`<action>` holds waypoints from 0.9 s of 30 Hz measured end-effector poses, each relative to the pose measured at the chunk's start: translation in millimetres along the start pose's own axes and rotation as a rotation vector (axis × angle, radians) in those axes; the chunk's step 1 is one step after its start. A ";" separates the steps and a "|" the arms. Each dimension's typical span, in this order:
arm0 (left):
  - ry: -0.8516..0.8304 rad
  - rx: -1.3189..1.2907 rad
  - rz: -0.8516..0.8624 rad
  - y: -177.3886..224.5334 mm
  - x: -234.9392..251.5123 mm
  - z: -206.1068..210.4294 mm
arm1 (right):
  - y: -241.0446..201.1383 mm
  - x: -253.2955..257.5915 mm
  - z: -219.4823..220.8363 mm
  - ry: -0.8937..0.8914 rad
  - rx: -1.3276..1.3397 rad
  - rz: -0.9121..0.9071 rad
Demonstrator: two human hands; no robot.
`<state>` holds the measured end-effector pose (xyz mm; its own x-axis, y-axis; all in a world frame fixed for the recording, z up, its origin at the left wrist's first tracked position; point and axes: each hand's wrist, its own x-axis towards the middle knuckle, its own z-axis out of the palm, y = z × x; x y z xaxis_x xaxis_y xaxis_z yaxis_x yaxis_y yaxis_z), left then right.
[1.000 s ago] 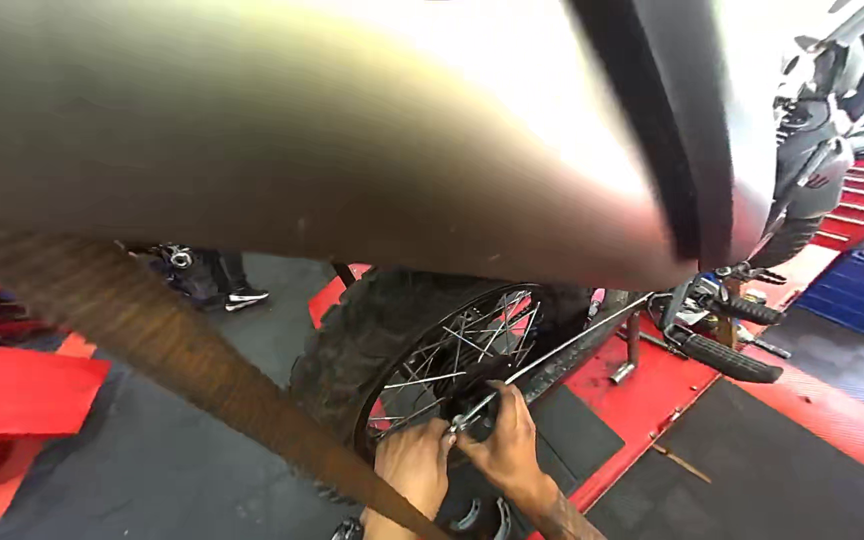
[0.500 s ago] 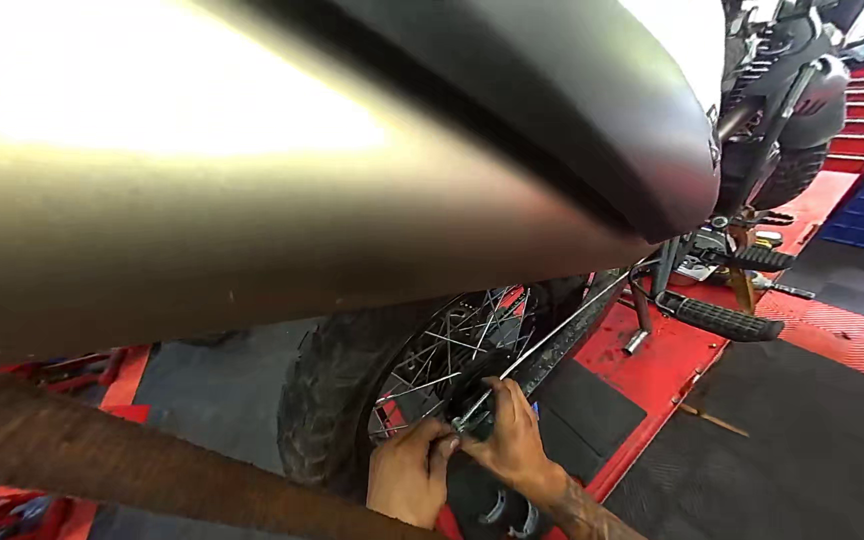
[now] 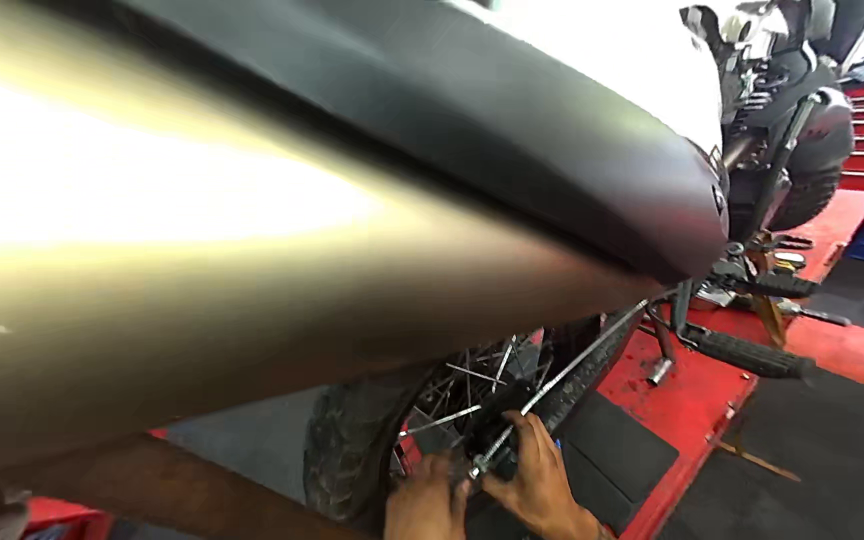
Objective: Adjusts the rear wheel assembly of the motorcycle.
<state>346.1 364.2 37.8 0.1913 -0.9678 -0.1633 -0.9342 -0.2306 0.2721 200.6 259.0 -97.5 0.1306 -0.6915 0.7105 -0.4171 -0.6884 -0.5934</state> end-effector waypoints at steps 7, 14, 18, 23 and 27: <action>0.168 -0.222 0.197 -7.8 -3.0 -5.1 | 2.3 2.1 3.2 0.032 -0.030 -0.017; -0.080 0.046 0.009 8.9 12.1 -5.8 | 3.6 0.0 2.3 0.020 -0.018 -0.003; -0.117 -0.121 0.009 -10.5 23.8 3.5 | 2.1 0.9 0.6 -0.010 -0.009 0.010; -0.069 -0.129 0.082 -13.6 28.9 9.0 | 1.3 1.7 0.6 -0.002 -0.002 0.022; 0.098 -0.104 0.015 -2.7 30.2 11.1 | 2.3 1.4 0.0 -0.012 -0.008 0.025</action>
<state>351.1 336.7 21.6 0.2103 -0.9754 -0.0668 -0.9021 -0.2199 0.3712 199.8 256.5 -97.9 0.1307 -0.7109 0.6911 -0.4279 -0.6692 -0.6075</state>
